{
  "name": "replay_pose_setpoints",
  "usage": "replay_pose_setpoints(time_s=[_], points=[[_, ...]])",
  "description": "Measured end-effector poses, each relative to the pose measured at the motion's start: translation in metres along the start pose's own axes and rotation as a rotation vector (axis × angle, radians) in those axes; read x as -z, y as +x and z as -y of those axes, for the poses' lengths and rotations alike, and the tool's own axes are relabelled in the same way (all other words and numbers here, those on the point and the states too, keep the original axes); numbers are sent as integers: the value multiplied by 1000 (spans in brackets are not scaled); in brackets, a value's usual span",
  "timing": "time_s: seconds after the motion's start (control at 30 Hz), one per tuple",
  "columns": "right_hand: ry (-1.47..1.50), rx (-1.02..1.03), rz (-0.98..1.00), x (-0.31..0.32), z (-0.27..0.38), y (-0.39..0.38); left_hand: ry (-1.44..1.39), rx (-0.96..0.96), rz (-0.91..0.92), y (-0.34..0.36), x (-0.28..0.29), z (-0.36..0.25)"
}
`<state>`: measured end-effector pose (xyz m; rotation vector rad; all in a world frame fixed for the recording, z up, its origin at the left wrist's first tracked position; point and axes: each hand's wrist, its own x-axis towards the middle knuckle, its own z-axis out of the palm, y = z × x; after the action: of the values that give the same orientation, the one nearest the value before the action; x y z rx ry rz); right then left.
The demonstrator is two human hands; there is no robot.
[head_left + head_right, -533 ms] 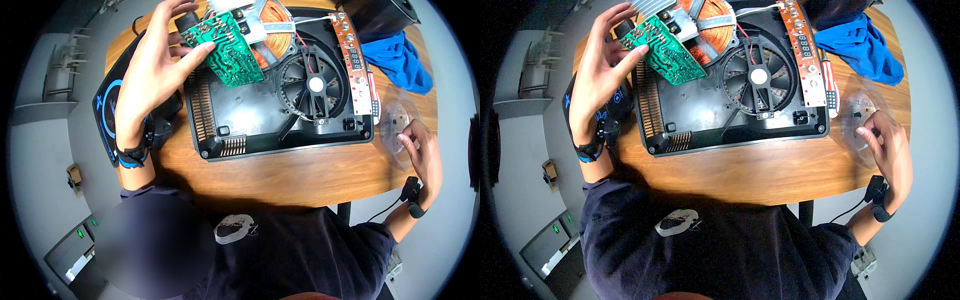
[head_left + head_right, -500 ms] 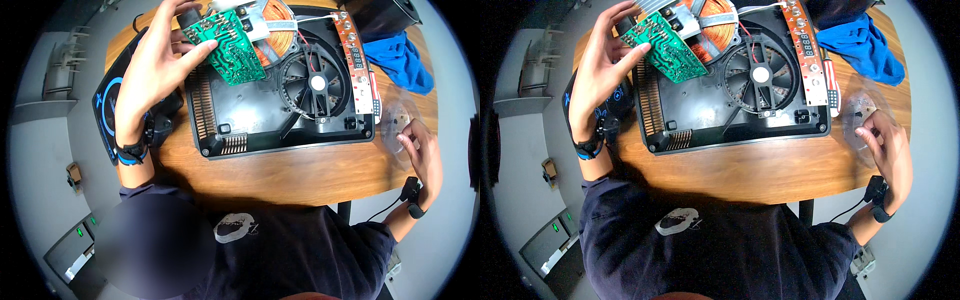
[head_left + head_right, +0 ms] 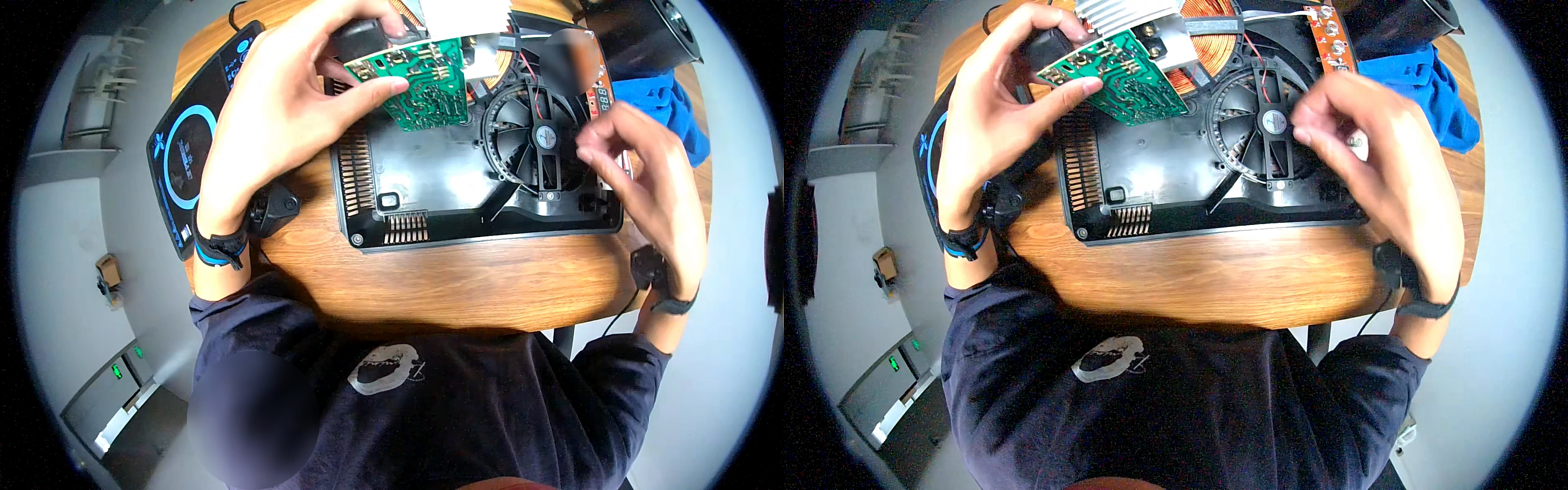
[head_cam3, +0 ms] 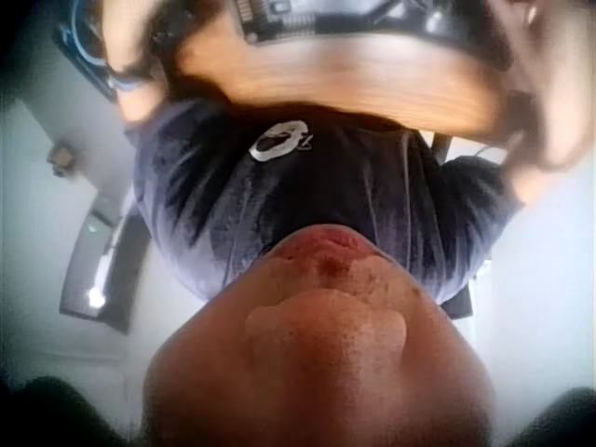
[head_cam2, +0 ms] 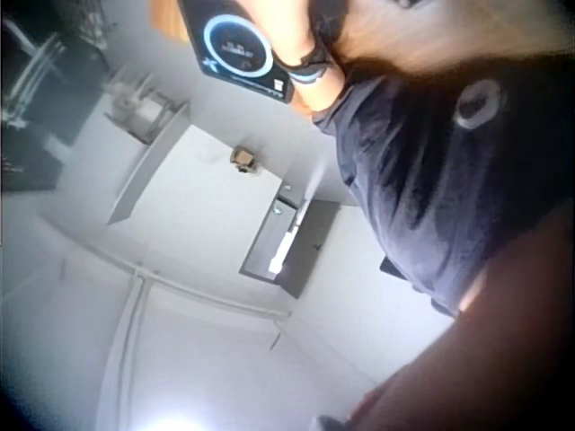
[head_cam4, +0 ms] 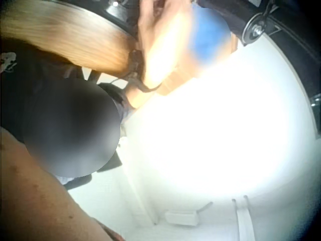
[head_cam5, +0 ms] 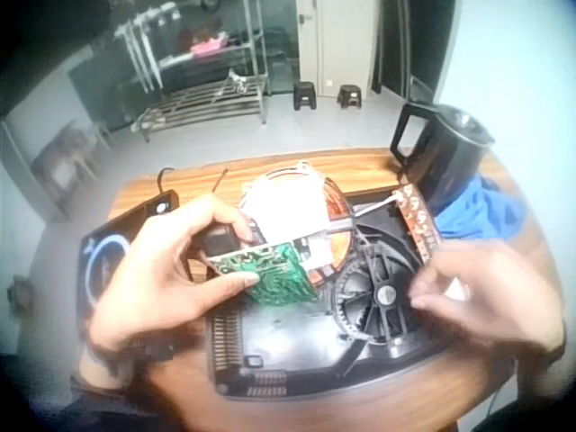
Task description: The person attaches a metal heatsink to a green circuit board using a screwdriver. They then place a white thermal pad over the heatsink and secure it by tightening screws on the board.
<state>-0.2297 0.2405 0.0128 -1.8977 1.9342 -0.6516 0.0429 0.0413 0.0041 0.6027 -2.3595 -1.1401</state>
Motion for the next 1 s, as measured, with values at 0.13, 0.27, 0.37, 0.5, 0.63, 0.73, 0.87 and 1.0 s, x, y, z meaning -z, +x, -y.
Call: replay_pose_setpoints(time_s=[0.13, 0.27, 0.37, 0.5, 0.63, 0.73, 0.87, 1.0], points=[[47, 17, -39, -2, -17, 39, 110, -106, -16, -13, 0, 3], [100, -9, 11, -5, -48, 78, 229, -215, 9, -14, 3, 0], [379, 56, 148, -11, -53, 105, 228, -263, 3, -19, 3, -4], [384, -39, 389, -10, -55, 133, 151, -253, 73, -27, 2, -11], [375, -132, 230, -12, -34, 124, 249, -381, 204, -33, 5, -11], [414, -166, 83, -11, -23, 106, 348, -406, 260, -41, 1, -12], [497, -193, -59, -5, -15, 83, 450, -416, 272, -48, -4, -18], [415, -147, -223, 4, -16, 55, 443, -430, 267, -50, -4, -15]])
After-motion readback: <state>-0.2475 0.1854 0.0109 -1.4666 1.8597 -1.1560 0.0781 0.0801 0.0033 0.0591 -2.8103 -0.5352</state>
